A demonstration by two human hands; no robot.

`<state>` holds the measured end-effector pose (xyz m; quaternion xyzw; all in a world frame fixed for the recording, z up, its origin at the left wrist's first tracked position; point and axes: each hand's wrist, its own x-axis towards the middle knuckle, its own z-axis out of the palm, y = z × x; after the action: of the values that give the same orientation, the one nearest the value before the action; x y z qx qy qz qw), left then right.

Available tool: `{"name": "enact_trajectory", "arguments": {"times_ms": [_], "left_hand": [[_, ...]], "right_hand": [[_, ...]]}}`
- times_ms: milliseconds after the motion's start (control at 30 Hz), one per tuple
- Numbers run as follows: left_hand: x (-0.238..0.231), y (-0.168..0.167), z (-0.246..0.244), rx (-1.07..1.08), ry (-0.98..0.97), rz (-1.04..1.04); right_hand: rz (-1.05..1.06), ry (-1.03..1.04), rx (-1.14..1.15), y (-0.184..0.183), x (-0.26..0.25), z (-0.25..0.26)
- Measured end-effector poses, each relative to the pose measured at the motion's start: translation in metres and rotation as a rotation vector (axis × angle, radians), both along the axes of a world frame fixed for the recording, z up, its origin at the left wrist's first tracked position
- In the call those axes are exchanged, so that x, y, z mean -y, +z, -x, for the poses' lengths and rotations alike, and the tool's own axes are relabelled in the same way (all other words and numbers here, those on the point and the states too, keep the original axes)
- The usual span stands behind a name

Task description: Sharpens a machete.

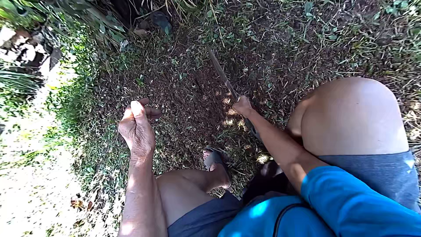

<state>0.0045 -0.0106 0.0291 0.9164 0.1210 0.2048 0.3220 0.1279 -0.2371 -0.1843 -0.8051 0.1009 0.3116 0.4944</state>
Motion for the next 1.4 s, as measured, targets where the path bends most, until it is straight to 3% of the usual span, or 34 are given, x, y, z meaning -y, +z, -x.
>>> {"name": "enact_trajectory", "arguments": {"times_ms": [167,267,367,433,533,633,767,867,967,1100,1167,1200,1267,1333,1400], "left_hand": [[-0.007,0.002,0.009,0.037,0.013,0.02],[-0.014,0.002,0.014,0.084,-0.009,0.028],[-0.015,0.001,0.013,0.081,-0.022,-0.001],[-0.008,0.0,0.008,0.042,-0.003,-0.014],[0.001,-0.002,0.001,-0.024,-0.026,-0.034],[0.003,-0.004,-0.003,-0.059,-0.04,-0.025],[0.003,0.0,-0.008,-0.076,0.011,-0.021],[0.003,0.0,-0.007,0.002,0.015,0.016],[-0.003,0.004,0.002,0.065,-0.012,0.036],[-0.011,0.008,0.013,0.132,-0.047,0.051],[-0.011,0.01,0.016,0.127,-0.036,0.043],[-0.01,0.01,0.016,0.121,-0.025,0.042],[-0.007,0.009,0.014,0.113,-0.016,0.049],[-0.005,0.005,0.011,0.112,-0.028,0.047],[-0.004,0.006,0.009,0.099,-0.023,0.039]], "right_hand": [[-0.269,-0.422,0.358,0.051,0.006,-0.043],[-0.637,-0.78,0.527,0.083,0.013,-0.071],[-0.732,-0.919,0.471,0.062,0.004,-0.079],[-0.497,-0.711,0.183,0.016,0.0,-0.063],[-0.115,-0.118,-0.254,-0.04,-0.001,-0.024],[0.038,0.095,-0.308,-0.045,-0.012,0.015],[0.1,0.258,-0.176,-0.022,-0.015,0.019],[0.011,0.19,-0.001,-0.006,-0.014,0.006],[-0.185,-0.041,0.161,0.025,-0.016,-0.016],[-0.699,-0.515,0.314,0.063,-0.027,-0.041],[-0.774,-0.607,0.28,0.057,-0.035,-0.041],[-0.717,-0.587,0.238,0.043,-0.039,-0.034],[-0.428,-0.355,0.067,0.002,-0.042,-0.005],[-0.06,0.083,-0.138,-0.027,-0.039,0.029],[0.086,0.39,-0.215,-0.034,-0.043,0.057]]}}
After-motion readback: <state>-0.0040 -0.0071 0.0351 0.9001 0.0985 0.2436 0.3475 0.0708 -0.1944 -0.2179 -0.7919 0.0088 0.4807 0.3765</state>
